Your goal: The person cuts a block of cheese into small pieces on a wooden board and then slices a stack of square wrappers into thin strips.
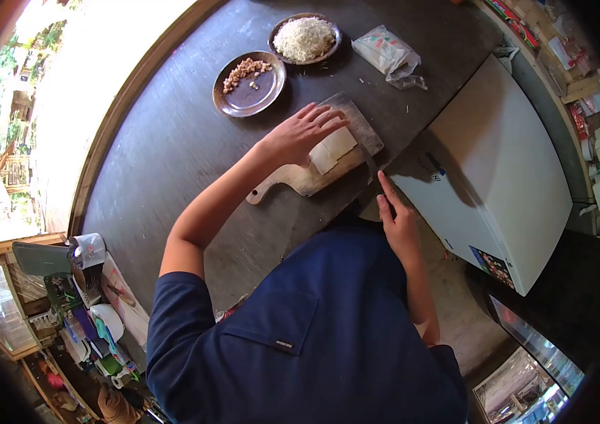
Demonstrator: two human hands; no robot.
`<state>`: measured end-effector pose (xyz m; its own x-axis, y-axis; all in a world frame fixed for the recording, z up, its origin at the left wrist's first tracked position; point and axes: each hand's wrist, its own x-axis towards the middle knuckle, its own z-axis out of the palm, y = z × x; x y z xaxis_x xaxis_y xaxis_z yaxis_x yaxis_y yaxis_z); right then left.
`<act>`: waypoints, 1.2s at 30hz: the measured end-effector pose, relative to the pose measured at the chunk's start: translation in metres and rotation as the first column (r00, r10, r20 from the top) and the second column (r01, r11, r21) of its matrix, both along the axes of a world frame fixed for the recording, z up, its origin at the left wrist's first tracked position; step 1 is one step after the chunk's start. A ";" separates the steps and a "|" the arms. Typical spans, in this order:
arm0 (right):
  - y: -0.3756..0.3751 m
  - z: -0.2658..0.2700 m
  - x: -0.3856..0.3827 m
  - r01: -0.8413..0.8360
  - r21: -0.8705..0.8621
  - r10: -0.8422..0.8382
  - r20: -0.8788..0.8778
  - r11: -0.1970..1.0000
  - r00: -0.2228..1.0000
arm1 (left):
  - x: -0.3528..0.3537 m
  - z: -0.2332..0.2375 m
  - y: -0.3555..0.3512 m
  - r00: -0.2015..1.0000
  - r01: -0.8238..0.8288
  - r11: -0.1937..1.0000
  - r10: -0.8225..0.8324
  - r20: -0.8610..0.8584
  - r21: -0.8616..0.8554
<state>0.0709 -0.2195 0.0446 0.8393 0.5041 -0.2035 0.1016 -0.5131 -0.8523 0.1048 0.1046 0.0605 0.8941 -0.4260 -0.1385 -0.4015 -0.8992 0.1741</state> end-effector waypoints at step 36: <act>0.004 -0.018 -0.009 -0.003 0.123 -0.003 0.049 0.992 0.999 | -0.021 -0.002 -0.007 0.997 -0.038 0.999 0.040 0.061 -0.025</act>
